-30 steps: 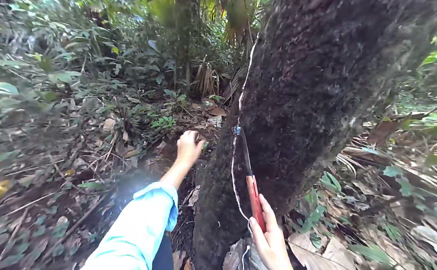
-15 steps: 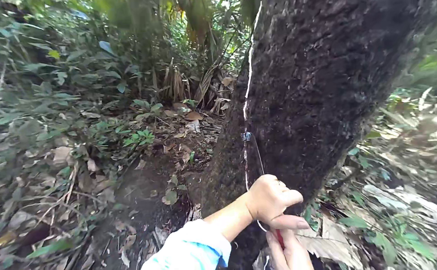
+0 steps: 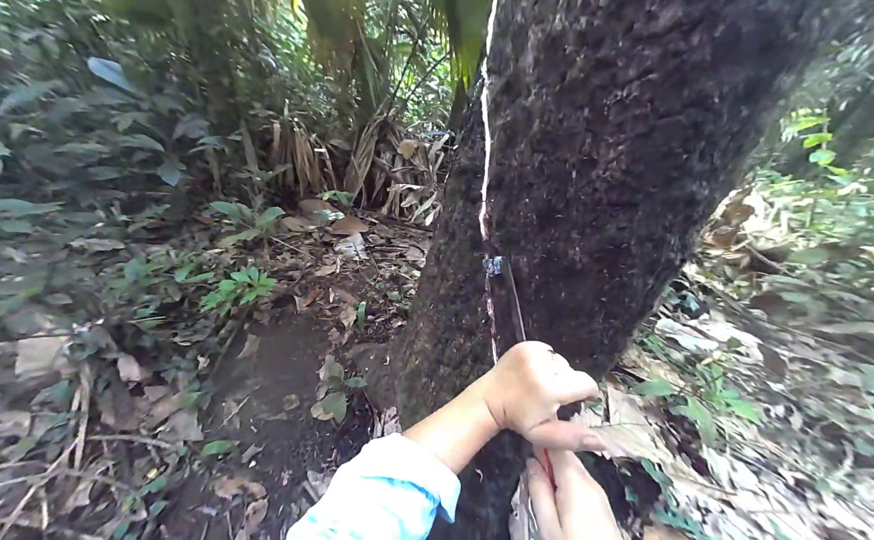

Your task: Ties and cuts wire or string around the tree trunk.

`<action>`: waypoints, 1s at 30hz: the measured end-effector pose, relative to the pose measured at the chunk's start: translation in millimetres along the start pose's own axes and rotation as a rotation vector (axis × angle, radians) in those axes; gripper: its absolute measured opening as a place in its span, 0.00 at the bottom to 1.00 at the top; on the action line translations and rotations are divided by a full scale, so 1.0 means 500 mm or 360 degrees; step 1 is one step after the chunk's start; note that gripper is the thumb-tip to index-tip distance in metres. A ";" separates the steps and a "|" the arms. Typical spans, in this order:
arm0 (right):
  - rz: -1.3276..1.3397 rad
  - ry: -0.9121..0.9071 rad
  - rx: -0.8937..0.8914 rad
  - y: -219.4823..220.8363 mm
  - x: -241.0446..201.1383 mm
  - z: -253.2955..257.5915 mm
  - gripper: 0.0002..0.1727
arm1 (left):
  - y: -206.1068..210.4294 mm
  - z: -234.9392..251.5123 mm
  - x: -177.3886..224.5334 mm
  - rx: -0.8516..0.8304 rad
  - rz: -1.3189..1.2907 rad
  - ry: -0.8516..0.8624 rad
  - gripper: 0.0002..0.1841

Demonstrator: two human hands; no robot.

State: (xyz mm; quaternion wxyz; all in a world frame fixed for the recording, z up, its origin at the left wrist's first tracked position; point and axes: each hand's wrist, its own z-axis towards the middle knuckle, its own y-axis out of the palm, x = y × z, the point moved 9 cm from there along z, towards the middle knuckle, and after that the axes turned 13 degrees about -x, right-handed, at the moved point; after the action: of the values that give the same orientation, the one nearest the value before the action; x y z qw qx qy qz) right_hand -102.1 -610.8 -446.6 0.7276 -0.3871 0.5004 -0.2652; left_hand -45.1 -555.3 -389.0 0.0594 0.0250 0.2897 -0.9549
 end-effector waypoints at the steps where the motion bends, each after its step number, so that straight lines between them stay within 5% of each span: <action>1: 0.0002 0.0003 -0.0009 -0.004 -0.002 0.003 0.13 | -0.001 0.002 -0.004 -0.0003 -0.0018 -0.0012 0.43; 30: -0.0068 0.0158 -0.0186 -0.006 -0.043 0.045 0.15 | -0.054 -0.003 -0.043 0.0145 -0.0288 0.0060 0.46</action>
State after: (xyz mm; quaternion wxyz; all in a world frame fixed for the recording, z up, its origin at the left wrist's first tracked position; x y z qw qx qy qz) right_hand -88.6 -589.2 -428.5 0.6722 -0.4258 0.5422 -0.2699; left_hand -26.9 -530.2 -373.7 -0.0339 0.0195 0.2482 -0.9679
